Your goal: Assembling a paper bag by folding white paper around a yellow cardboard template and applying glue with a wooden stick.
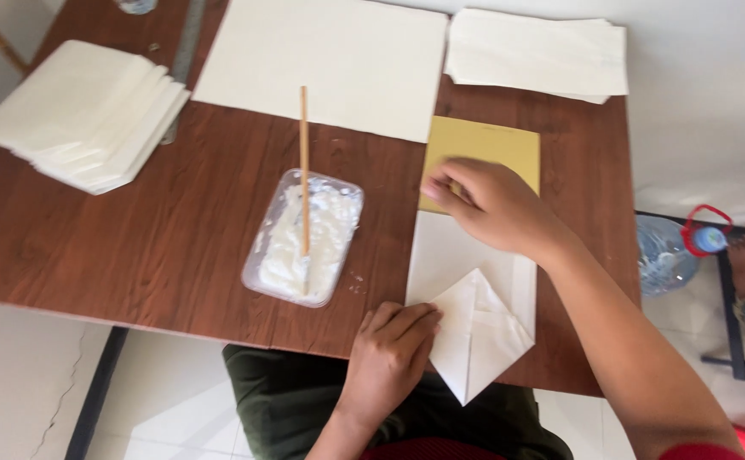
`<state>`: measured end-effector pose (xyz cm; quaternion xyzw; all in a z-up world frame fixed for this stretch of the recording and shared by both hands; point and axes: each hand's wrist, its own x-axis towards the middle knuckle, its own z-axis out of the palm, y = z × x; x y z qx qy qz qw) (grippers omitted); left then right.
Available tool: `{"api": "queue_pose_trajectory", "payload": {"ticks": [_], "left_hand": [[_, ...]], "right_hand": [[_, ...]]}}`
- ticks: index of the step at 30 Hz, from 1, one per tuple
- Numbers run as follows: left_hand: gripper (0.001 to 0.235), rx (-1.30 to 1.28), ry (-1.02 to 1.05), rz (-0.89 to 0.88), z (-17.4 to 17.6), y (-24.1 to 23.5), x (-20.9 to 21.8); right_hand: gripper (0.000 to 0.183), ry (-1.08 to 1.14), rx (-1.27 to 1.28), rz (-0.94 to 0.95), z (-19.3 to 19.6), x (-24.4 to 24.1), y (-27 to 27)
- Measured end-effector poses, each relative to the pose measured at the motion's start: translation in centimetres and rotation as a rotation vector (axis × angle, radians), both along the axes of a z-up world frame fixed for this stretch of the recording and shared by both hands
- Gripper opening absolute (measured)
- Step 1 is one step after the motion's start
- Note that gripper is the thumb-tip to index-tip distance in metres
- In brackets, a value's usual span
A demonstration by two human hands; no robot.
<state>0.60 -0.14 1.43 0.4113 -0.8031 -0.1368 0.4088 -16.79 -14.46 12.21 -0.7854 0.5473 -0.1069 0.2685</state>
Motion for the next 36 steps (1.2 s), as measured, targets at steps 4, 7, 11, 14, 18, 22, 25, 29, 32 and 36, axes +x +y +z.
{"api": "queue_pose_trajectory", "payload": {"ticks": [4,7,11,14,18,22,25,29,32,36], "left_hand": [[0.015,0.085,-0.068,0.019,-0.3,-1.7,-0.8],[0.034,0.202,-0.274,0.074,-1.1,-2.3,-1.7],[0.025,0.309,-0.301,-0.003,-0.4,-3.3,-2.0],[0.025,0.469,-0.318,0.004,-0.3,-4.2,-2.0],[0.013,0.61,-0.188,-0.036,0.2,-5.5,-1.5],[0.008,0.489,-0.096,-0.101,0.1,-5.7,-1.1],[0.007,0.413,0.007,-0.11,0.2,-5.5,-1.0],[0.008,0.391,0.033,-0.142,0.0,-5.5,-0.8],[0.009,0.302,0.015,-0.145,0.2,-5.7,-0.9],[0.008,0.269,-0.001,-0.175,0.2,-5.7,-1.0]], "right_hand": [[0.02,-0.026,-0.012,-0.238,-3.4,-8.1,6.5],[0.016,0.091,-0.043,-0.333,-6.9,-10.9,11.6],[0.023,-0.009,-0.183,-0.382,-9.2,-10.3,15.4],[0.025,-0.059,-0.334,-0.362,-10.6,-9.6,16.5],[0.024,-0.04,-0.284,-0.433,-10.9,-9.0,16.8],[0.019,-0.087,-0.221,-0.464,-11.1,-8.8,16.4],[0.016,-0.132,-0.13,-0.513,-11.2,-8.8,16.0],[0.014,-0.116,-0.179,-0.492,-11.2,-8.3,16.0],[0.013,-0.107,-0.219,-0.499,-11.5,-8.3,15.9],[0.016,-0.074,-0.256,-0.493,-12.0,-8.2,16.2]]}}
